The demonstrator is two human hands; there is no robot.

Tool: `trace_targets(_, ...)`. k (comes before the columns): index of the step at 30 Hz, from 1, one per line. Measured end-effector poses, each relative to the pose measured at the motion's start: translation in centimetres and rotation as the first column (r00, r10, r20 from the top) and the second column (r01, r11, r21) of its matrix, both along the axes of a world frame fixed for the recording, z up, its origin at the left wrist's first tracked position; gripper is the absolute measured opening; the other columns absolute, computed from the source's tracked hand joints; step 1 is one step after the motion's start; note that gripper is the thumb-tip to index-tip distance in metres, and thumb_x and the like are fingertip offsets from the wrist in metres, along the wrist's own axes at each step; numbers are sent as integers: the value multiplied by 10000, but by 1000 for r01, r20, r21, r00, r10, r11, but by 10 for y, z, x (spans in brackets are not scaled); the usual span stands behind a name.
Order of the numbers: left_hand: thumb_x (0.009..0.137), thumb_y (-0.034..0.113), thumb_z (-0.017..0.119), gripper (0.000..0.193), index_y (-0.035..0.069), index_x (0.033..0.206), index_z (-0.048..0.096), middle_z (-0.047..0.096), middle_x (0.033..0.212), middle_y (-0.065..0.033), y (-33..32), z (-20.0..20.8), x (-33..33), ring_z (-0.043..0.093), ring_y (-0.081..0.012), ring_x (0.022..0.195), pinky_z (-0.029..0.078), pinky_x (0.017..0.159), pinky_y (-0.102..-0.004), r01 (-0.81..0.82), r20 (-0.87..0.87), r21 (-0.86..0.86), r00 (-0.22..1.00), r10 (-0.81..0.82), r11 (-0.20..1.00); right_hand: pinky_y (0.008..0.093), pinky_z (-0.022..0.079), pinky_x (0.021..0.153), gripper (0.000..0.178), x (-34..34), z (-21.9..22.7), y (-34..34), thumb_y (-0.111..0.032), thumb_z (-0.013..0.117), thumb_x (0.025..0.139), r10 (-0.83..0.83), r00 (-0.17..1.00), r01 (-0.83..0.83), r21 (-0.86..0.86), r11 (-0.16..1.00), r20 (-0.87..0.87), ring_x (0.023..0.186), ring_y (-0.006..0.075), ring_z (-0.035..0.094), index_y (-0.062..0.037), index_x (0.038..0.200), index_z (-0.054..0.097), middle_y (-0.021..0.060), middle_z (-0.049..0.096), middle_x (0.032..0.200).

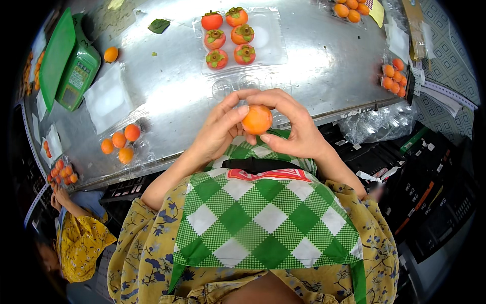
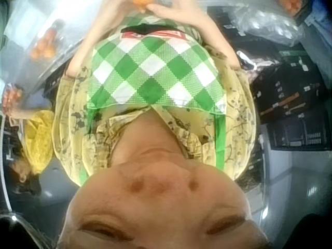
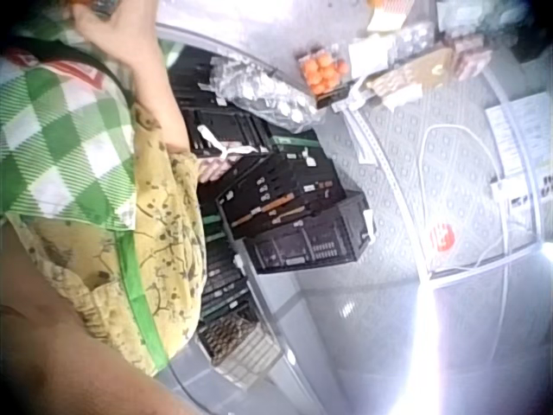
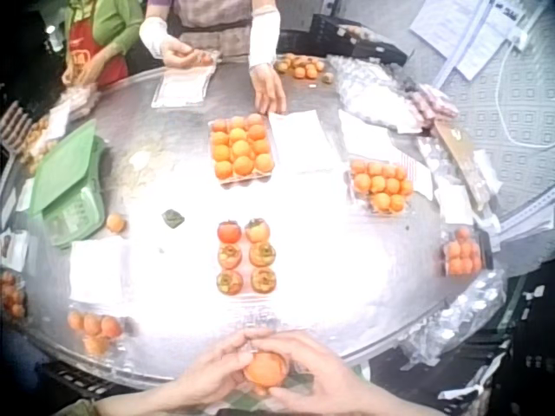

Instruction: The person arranges persimmons and oranges into clear plastic trays, seals them with lids, and places the finished packages into a black crate. The person handles loose fruit on the table, organizing them into trays.

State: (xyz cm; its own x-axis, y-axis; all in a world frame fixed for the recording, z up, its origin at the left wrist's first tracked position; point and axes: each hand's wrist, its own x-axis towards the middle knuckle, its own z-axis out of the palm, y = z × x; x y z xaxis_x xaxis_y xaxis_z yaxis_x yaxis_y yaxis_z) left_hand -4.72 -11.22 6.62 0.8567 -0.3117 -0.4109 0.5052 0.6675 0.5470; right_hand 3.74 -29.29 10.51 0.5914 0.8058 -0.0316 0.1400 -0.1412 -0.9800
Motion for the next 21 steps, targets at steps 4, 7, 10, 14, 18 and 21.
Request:
trace_targets(4,997,351,410,475,18,1335,385,592,1018,-120,-2,3,2,636,-175,794,545,622,-303,-21,-25,-4,999,21,1000,345,451,931,530,-5,-9,-2,-48,680,737,-79,955,92,32,995,-287,1077,199,567,-30,1244,524,96,566,1191)
trace_targets(7,1001,367,400,473,14,1317,405,612,908,-100,-1,7,4,630,-160,752,526,627,-277,-33,-23,96,999,36,995,331,457,928,521,-6,-16,-7,-51,691,755,-136,867,174,35,984,-480,1052,158,572,-14,1245,518,73,569,1170)
trace_targets(10,995,353,429,449,15,1290,439,617,825,-77,4,2,5,620,-138,730,504,650,-252,-97,70,280,994,80,955,323,453,937,522,-6,-18,-8,-51,700,760,-163,816,230,52,972,-555,1043,144,569,-2,1243,511,63,568,1156)
trace_targets(14,973,280,498,386,18,1256,480,616,824,-57,5,2,6,606,-113,750,484,692,-236,-181,156,362,979,133,914,312,450,934,521,-7,-18,-6,-41,704,753,-166,824,239,67,969,-541,1034,137,567,-2,1236,512,56,570,1138)
trace_targets(18,920,164,596,369,29,1248,494,614,890,-38,4,4,5,590,-89,806,473,723,-229,-191,198,370,972,123,909,296,453,894,521,-8,-21,-5,-26,705,740,-179,878,227,58,972,-444,998,126,568,-10,1226,518,47,576,1117)
trace_targets(21,872,95,644,405,40,1246,500,609,926,-24,3,5,3,582,-83,834,469,747,-234,-134,161,385,984,76,913,288,453,867,527,-8,-22,-5,-24,713,726,-201,914,231,45,972,-353,972,117,567,-15,1218,522,44,584,1102)
